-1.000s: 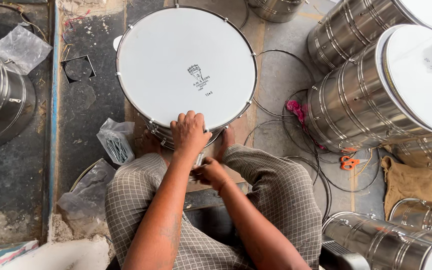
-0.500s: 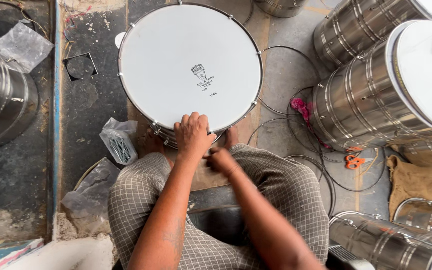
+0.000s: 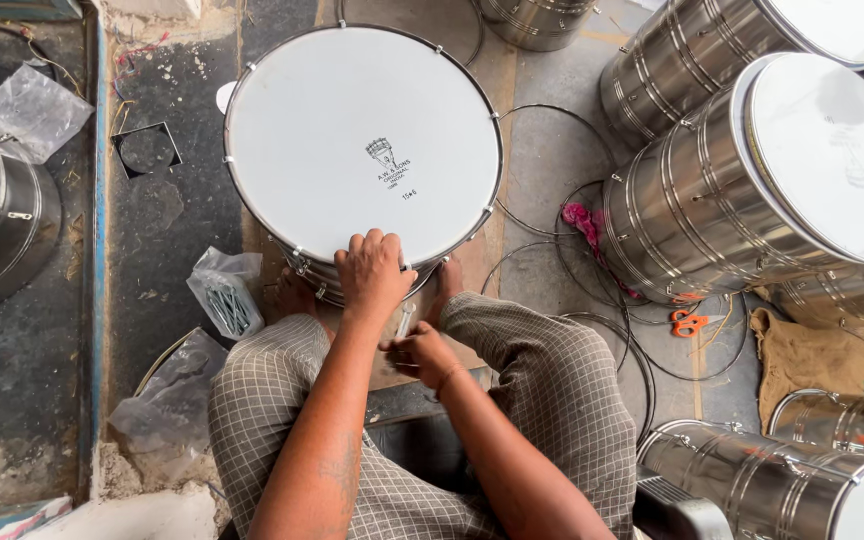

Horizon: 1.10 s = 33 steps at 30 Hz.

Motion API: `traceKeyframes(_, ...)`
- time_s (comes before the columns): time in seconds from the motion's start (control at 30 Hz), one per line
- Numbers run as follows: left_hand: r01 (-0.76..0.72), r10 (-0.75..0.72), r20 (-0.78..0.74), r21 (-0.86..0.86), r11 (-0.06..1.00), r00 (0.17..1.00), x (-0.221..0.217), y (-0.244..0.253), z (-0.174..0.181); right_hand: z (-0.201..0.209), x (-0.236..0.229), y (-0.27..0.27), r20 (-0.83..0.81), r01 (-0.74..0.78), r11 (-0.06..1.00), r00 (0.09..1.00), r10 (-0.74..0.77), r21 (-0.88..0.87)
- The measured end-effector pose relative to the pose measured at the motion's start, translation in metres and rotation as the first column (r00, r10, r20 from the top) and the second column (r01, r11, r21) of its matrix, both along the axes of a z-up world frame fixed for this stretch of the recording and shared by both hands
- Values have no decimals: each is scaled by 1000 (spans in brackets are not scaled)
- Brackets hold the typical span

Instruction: The person uses a wrench to tighten the tension rods on a white drum head. They systematically move around the drum, adjusting each rod to secure the head to the metal shell.

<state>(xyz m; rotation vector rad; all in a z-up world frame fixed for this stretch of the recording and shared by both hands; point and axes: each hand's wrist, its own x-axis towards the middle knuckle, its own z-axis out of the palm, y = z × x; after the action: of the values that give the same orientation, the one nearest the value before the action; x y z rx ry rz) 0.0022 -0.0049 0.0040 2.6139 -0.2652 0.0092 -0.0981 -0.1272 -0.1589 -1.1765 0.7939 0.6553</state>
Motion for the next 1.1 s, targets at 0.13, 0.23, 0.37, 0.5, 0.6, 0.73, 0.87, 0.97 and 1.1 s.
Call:
traceKeyframes(0.13,-9,9,51,-12,1000,999,-3,1,-4,0,15,35,71,71,994,995,-76,80)
traceKeyframes(0.23,-8,8,31,0,1000,999,-1,0,-4,-6,31,56,230,180,974,951,-208,139)
traceKeyframes(0.37,-1,1,24,-14,1000,1000,-2,1,-7,-26,31,71,445,274,889,788,-426,366)
traceKeyframes(0.5,0,0,7,-12,1000,1000,-1,0,-4,-41,23,3,173,73,987,980,-98,145)
traceKeyframes(0.6,-6,6,-14,-20,1000,1000,-2,0,-1,-30,65,-72,320,-171,930,906,278,-324)
traceKeyframes(0.73,-3,2,-30,-16,1000,1000,-1,1,7,-5,117,-75,-274,-516,23,492,826,-856)
traceKeyframes(0.87,3,-3,-51,3,1000,999,2,1,6,9,68,-59,-52,-440,421,738,673,-793)
traceKeyframes(0.97,2,-2,-12,10,1000,1000,1,1,3,9,17,-33,1,-169,976,985,171,-136)
traceKeyframes(1.1,-5,5,-32,-4,1000,999,-1,0,2,-2,1,19,29,-5,998,1000,3,60)
